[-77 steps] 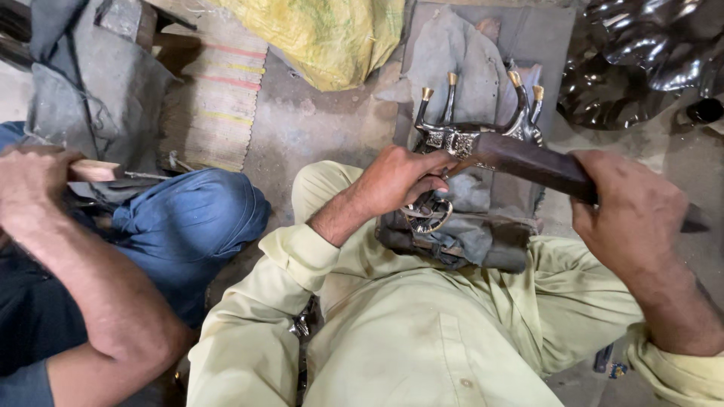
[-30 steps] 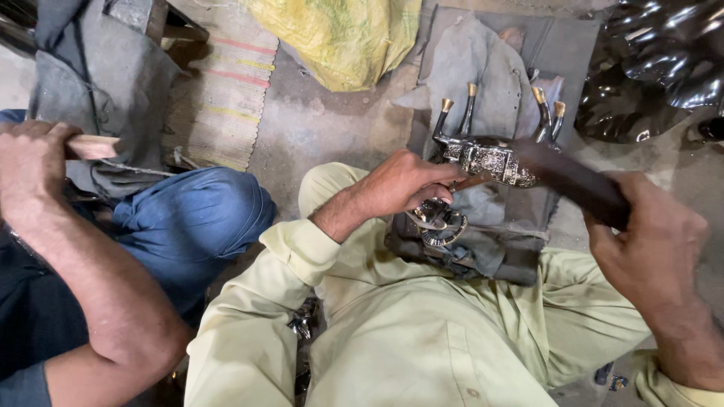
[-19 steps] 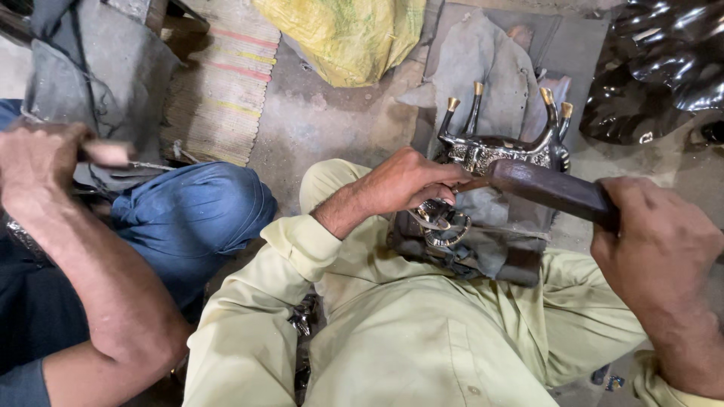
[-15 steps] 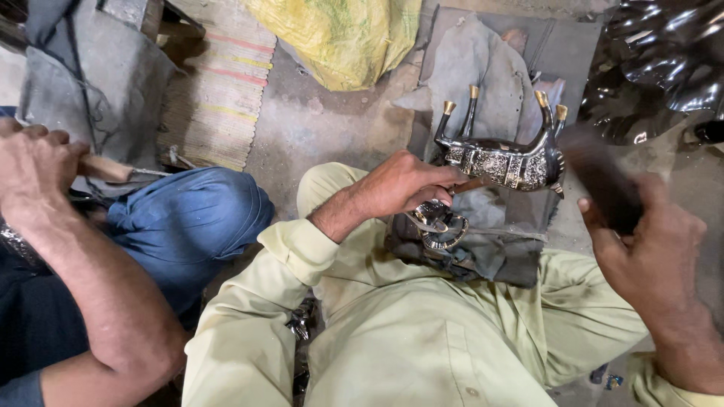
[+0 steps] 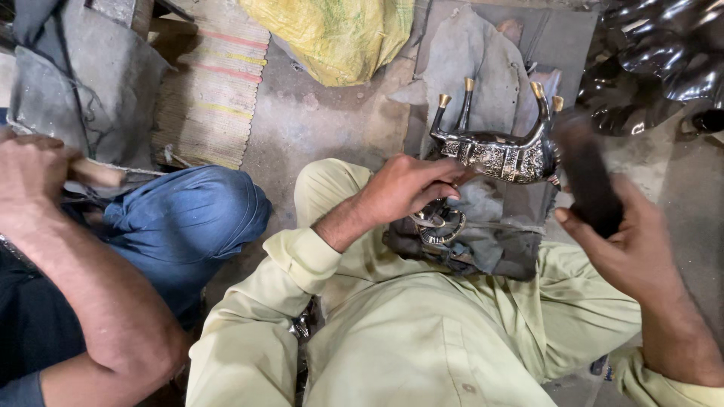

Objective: The person sits cross-legged on the floor and uses a hammer and chisel to shape a metal goat figurine. They repeatedly strike the chisel against the figurine's body and legs, repositioning the object to access different areas.

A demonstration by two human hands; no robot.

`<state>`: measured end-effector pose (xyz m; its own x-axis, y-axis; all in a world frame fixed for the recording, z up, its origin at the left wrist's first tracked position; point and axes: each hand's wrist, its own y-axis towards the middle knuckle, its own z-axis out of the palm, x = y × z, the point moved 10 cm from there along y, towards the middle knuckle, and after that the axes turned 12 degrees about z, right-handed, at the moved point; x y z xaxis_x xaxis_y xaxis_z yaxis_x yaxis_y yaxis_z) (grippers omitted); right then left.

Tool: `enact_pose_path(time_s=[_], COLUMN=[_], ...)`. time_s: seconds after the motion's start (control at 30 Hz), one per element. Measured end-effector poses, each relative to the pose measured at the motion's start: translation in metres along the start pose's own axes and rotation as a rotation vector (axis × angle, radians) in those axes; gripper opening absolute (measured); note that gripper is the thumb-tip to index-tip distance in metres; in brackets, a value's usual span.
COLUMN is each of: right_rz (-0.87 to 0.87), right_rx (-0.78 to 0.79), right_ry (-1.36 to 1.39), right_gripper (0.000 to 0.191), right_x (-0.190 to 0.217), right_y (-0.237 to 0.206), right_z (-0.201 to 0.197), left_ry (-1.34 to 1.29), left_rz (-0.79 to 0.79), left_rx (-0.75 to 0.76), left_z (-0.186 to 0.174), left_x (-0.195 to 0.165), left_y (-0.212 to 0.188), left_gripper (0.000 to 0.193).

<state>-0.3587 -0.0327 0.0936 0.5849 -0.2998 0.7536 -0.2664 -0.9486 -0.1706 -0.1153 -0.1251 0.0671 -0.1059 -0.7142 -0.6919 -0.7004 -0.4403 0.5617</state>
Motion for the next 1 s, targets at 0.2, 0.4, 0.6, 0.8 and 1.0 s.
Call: enact_pose_path(time_s=[0.2,0.4,0.6,0.8,1.0], right_rz=[-0.160,-0.364,-0.345,-0.198,-0.209], right_rx=[-0.218,-0.356,-0.313,-0.303,-0.302], right_ry=[-0.279,-0.562,-0.582,-0.563,-0.591], right_gripper=[0.039,0.030,0.033,0.033,0.030], right_x=[0.031,0.064,0.055,0.041,0.048], right_y=[-0.014,-0.032,-0.024,-0.016,-0.016], right_z=[-0.011,-0.020,-0.019,-0.023,-0.022], left_ry=[0.181,0.160,0.011,0.166,0.183], left_rz=[0.011,0.051,-0.124,0.031,0.013], left_rx=[0.045,0.037,0.126,0.063,0.080], left_z=[0.007,0.006,0.011,0.003,0.000], left_x=[0.001,-0.006,0.010,-0.004,-0.002], left_y=[-0.003,-0.003,-0.005,0.002,-0.001], left_gripper=[0.043,0.045,0.053,0.040,0.040])
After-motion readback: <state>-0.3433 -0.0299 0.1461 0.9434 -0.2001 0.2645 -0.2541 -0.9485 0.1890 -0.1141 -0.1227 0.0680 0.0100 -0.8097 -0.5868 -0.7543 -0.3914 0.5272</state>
